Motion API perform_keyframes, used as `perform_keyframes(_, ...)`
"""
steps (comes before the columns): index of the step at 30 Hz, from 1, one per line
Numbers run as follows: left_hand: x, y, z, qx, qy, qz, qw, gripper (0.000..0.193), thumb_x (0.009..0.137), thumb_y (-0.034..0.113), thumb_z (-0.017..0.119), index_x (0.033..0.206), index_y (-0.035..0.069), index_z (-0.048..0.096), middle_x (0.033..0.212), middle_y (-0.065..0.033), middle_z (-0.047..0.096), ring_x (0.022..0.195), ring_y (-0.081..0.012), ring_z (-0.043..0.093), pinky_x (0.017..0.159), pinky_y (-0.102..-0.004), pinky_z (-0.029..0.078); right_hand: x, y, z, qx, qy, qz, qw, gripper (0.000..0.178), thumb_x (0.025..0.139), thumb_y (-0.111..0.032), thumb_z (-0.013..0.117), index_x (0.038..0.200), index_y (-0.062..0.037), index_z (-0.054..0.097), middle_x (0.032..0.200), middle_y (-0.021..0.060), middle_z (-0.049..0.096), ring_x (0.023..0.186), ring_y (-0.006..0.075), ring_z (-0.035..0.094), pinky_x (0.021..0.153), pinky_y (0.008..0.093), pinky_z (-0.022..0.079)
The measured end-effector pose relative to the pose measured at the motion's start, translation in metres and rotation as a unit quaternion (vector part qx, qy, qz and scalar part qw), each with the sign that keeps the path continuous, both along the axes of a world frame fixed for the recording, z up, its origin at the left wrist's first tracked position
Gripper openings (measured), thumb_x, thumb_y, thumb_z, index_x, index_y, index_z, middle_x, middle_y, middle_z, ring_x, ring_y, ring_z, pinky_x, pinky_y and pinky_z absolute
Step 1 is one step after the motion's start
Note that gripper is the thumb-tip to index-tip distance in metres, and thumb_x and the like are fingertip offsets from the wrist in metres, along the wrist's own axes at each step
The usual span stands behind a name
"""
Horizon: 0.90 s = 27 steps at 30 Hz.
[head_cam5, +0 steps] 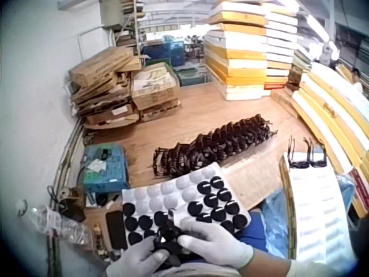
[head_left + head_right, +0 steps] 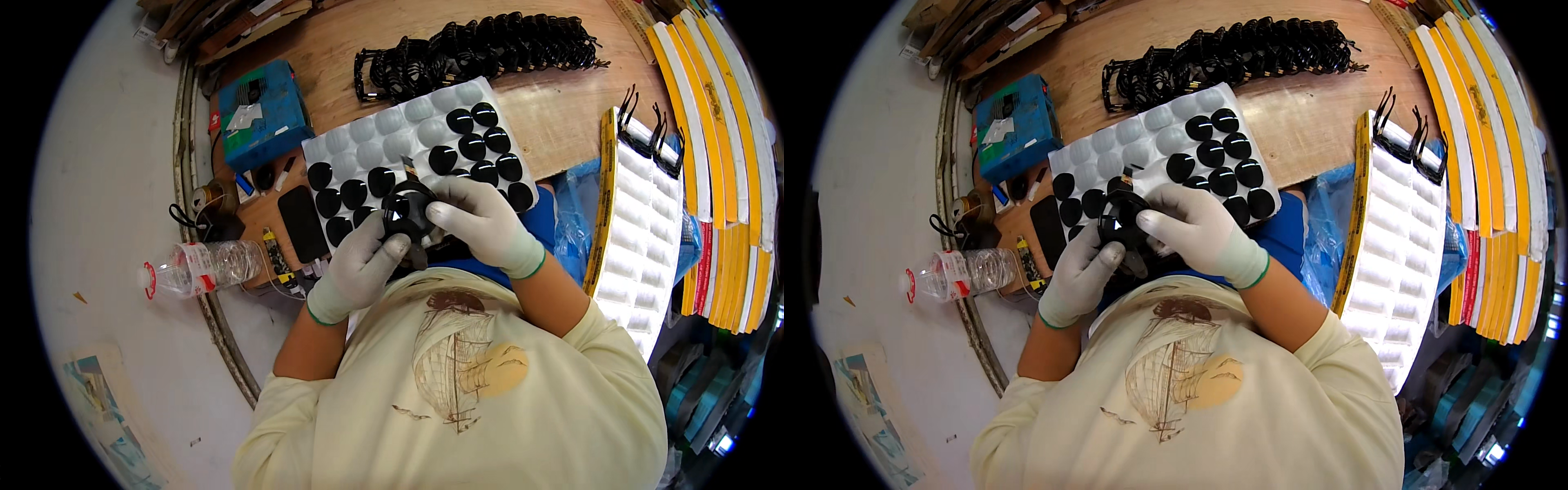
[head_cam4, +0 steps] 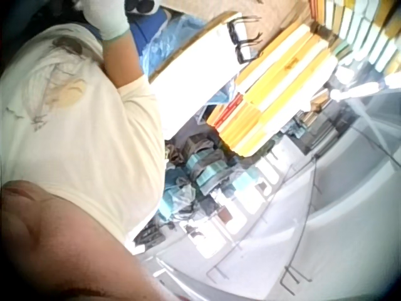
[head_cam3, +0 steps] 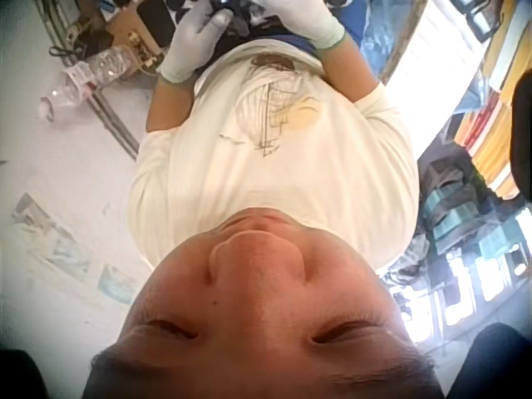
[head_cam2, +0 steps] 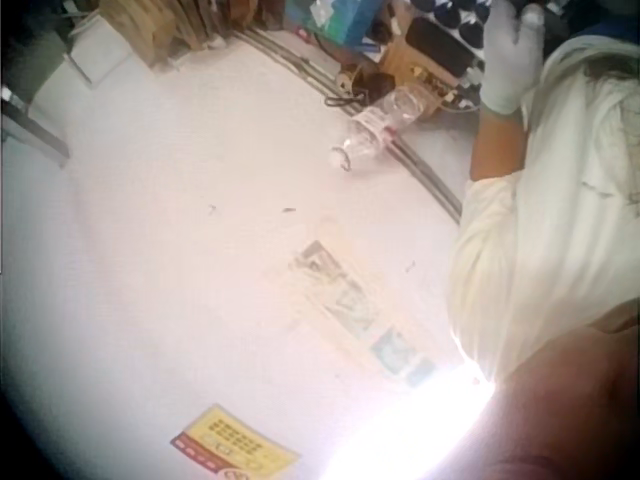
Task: The person assembles sunglasses by inserting lenses into frames and attaching tags. They handle multiple units one at a time, placing finished pairs on the table.
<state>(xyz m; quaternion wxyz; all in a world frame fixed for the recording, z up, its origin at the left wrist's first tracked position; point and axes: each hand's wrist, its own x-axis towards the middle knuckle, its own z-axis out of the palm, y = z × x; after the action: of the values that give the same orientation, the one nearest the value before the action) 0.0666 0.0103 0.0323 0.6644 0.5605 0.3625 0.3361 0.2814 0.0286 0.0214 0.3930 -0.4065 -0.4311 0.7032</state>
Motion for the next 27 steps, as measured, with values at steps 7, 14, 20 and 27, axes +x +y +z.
perform_keyframes(7, -0.014, -0.001, -0.001, -0.091, -0.008, -0.049, 0.995, 0.041, 0.105, 0.029, 0.056, 0.128, -0.004, 0.055, 0.099, -0.0093, 0.07, 0.088, -0.0127, 0.065, 0.08, -0.0287, 0.053, 0.01, -0.002, -0.004, -0.005, 0.04, 0.069, 0.997, 0.029, 0.099, -0.027, 0.065, 0.089, 0.0003, 0.064, 0.077, 0.0034, 0.063, 0.069, 0.0098, 0.059, 0.064, 0.0258, 0.048)
perform_keyframes(14, -0.009, -0.002, 0.0, -0.084, 0.001, -0.052, 0.995, 0.049, 0.1, 0.036, 0.064, 0.126, -0.004, 0.056, 0.102, -0.0109, 0.07, 0.087, -0.0151, 0.069, 0.078, -0.0292, 0.055, 0.014, -0.002, -0.006, 0.003, 0.04, 0.091, 0.995, 0.03, 0.099, -0.027, 0.066, 0.092, 0.0027, 0.066, 0.078, 0.003, 0.063, 0.072, 0.0096, 0.06, 0.066, 0.0266, 0.05)
perform_keyframes(20, -0.002, -0.004, 0.004, -0.068, 0.039, -0.036, 0.996, 0.046, 0.104, 0.036, 0.055, 0.128, -0.004, 0.057, 0.096, -0.0061, 0.07, 0.082, -0.01, 0.061, 0.074, -0.0262, 0.05, 0.018, -0.005, 0.004, -0.01, 0.026, 0.054, 0.998, 0.029, 0.099, -0.024, 0.066, 0.097, 0.0044, 0.068, 0.08, 0.0026, 0.064, 0.073, 0.0093, 0.06, 0.069, 0.0262, 0.051)
perform_keyframes(27, 0.003, -0.004, 0.0, -0.003, 0.103, -0.028, 0.994, 0.057, 0.104, 0.046, 0.055, 0.122, -0.007, 0.057, 0.096, -0.0096, 0.071, 0.082, -0.0134, 0.068, 0.072, -0.0254, 0.053, 0.026, -0.017, -0.001, -0.026, 0.038, 0.034, 0.998, 0.024, 0.099, -0.019, 0.065, 0.1, 0.0055, 0.069, 0.08, 0.002, 0.064, 0.073, 0.0087, 0.059, 0.07, 0.0263, 0.051)
